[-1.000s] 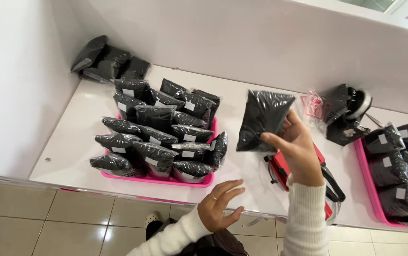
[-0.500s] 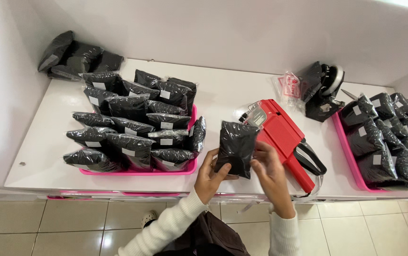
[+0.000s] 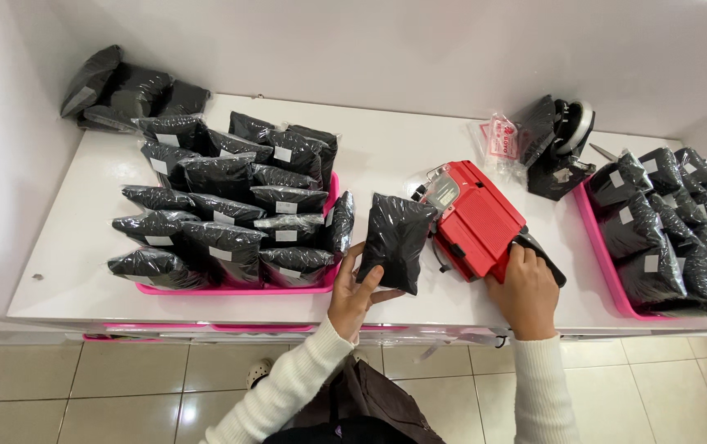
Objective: The person uses a handheld red heat sealer to seal the open ends of black plastic packages containing dark items. They pick up each package from a pink tray, seal it, and place it back into the tray, repeating this process for multiple packages.
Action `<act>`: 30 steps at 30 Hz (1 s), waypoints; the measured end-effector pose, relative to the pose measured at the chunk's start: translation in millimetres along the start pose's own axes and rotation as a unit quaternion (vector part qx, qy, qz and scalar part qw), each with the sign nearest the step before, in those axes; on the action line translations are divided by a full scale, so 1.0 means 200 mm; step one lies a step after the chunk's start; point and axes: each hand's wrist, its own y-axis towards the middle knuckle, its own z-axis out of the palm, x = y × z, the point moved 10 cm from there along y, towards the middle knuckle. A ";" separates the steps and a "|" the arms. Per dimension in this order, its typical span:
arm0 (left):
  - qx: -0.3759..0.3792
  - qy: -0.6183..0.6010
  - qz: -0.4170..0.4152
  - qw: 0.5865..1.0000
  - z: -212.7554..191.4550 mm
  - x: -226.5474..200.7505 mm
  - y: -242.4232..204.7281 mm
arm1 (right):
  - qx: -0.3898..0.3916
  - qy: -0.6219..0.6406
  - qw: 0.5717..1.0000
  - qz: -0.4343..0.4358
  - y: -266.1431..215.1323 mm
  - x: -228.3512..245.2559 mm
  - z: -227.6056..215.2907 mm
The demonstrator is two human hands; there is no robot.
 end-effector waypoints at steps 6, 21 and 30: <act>0.016 0.002 0.027 1.000 0.02 -0.03 0.02 | 0.012 0.275 0.957 0.090 -0.14 -0.03 -0.49; -0.069 -0.005 -0.030 0.997 -0.03 0.12 0.12 | 0.103 0.692 0.674 0.239 -0.44 0.05 -0.55; -0.112 0.011 -0.036 0.993 0.02 0.06 0.16 | 0.209 0.677 0.648 0.279 -0.51 0.06 -0.43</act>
